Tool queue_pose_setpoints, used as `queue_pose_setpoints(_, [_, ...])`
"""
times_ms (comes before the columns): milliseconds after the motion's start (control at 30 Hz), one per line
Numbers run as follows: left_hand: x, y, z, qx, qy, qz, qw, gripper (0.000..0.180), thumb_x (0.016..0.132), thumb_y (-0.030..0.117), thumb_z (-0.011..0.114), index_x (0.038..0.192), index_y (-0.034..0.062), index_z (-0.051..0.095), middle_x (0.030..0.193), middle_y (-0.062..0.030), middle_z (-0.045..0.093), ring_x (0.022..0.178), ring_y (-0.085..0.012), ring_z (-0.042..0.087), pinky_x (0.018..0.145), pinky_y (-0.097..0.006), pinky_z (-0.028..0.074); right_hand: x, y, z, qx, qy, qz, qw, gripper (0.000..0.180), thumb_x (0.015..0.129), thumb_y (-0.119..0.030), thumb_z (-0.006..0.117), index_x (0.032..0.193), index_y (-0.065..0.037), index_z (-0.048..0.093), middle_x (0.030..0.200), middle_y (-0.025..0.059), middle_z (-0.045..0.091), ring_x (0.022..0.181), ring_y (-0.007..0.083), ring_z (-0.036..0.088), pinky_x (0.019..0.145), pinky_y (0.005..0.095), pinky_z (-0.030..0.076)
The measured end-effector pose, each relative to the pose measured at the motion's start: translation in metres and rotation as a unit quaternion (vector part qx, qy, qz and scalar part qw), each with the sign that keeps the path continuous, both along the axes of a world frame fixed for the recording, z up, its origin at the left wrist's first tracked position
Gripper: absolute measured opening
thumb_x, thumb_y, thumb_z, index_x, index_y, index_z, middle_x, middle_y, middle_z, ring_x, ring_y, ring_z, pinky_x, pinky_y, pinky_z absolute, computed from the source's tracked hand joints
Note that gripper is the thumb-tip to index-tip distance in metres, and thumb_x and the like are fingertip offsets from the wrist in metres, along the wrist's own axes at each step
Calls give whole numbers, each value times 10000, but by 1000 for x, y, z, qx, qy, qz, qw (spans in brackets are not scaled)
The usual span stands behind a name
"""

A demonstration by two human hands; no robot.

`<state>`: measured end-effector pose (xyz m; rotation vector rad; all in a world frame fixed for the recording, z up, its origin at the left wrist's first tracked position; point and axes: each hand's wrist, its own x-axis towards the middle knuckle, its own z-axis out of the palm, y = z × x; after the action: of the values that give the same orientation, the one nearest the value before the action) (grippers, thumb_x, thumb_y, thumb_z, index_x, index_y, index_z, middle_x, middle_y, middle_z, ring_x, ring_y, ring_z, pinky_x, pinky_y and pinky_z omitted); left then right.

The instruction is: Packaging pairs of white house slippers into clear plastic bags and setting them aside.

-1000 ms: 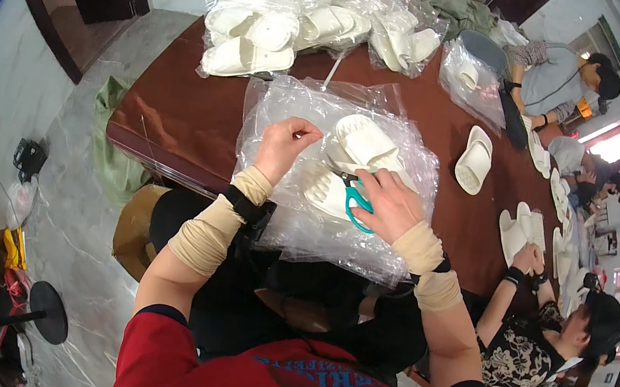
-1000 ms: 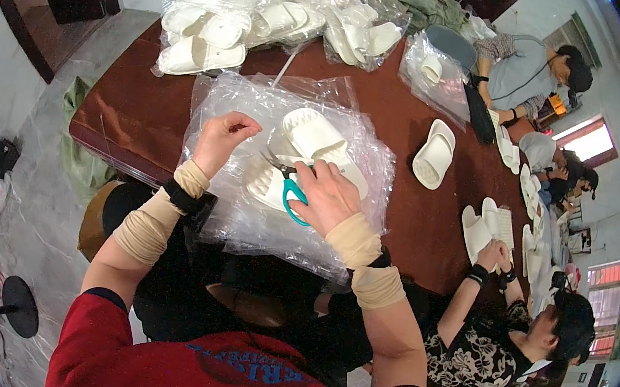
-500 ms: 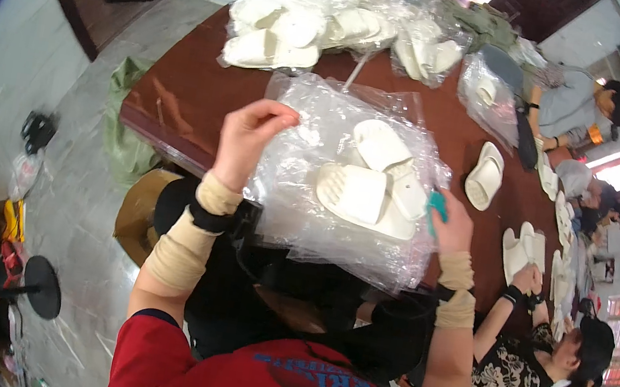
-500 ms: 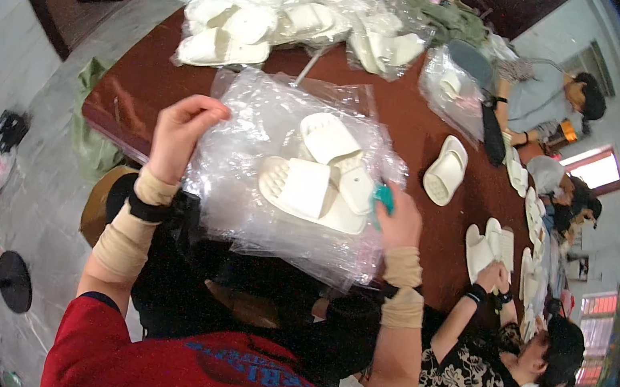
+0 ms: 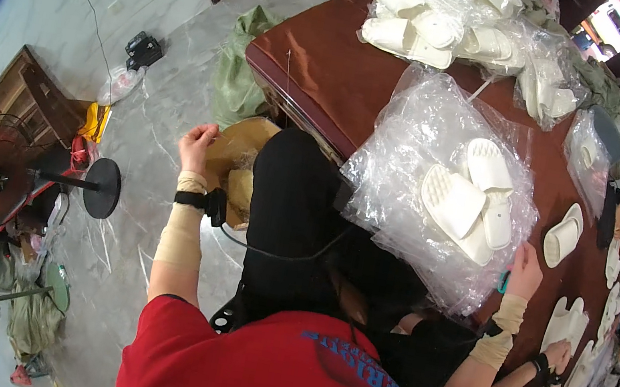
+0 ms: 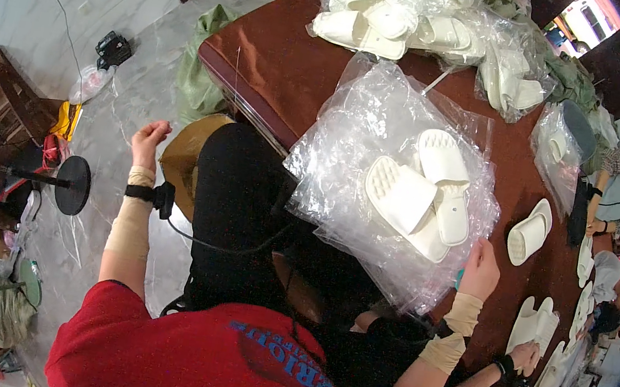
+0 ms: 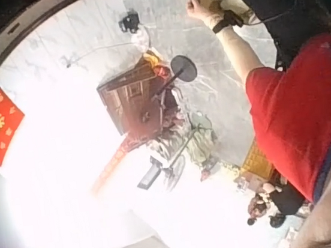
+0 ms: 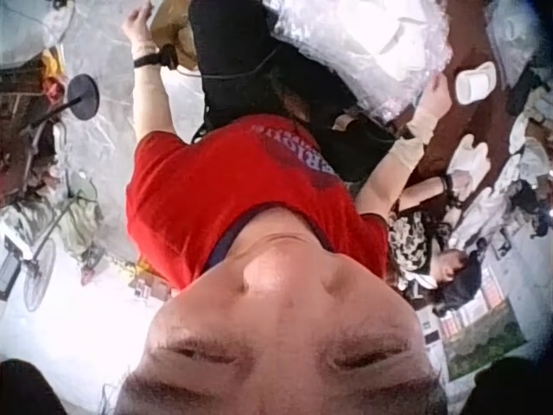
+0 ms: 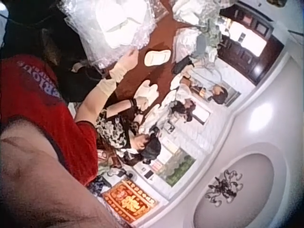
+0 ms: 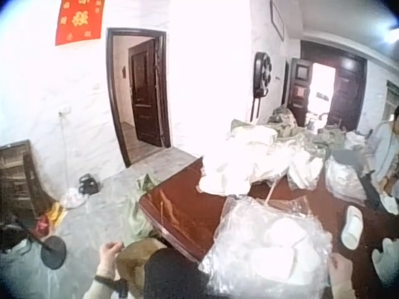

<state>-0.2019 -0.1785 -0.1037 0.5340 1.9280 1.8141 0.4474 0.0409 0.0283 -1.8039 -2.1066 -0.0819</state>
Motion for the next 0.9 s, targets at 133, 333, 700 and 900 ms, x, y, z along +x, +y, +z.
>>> queue_pose_setpoints(133, [-49, -36, -82, -151, 12, -24, 988, 235, 872, 151, 659, 1035, -18, 662, 889, -60, 686, 801, -126, 622, 747, -252, 480, -83, -15, 15, -187, 335, 52, 922, 259, 936, -190, 553, 1143, -54, 629, 871, 76, 686, 614, 136, 640, 529, 245, 481])
queue_pose_setpoints(333, [-22, 55, 16, -159, 236, -69, 956, 351, 873, 142, 651, 1191, 2, 599, 1135, -128, 646, 1031, -209, 604, 889, -312, 461, -117, -33, 24, -317, 398, 106, 854, 294, 939, -155, 546, 1215, -64, 586, 828, 58, 648, 557, 108, 618, 488, 208, 474])
queue_pose_setpoints(700, [277, 244, 129, 128, 279, -517, 799, 309, 908, 205, 605, 1180, 60, 597, 1224, -136, 594, 1132, -286, 565, 966, -352, 434, -143, -33, -8, -242, 488, -20, 838, 403, 808, -63, 660, 1147, -88, 442, 860, 144, 623, 360, 144, 489, 316, 272, 365])
queue_pose_setpoints(900, [313, 281, 49, 98, 353, -489, 792, 462, 898, 121, 543, 1350, 108, 443, 1414, -136, 426, 1253, -320, 440, 1049, -395, 354, -100, -74, 70, -359, 535, 24, 764, 389, 879, -101, 593, 1238, -26, 464, 930, 101, 588, 559, 143, 563, 472, 273, 456])
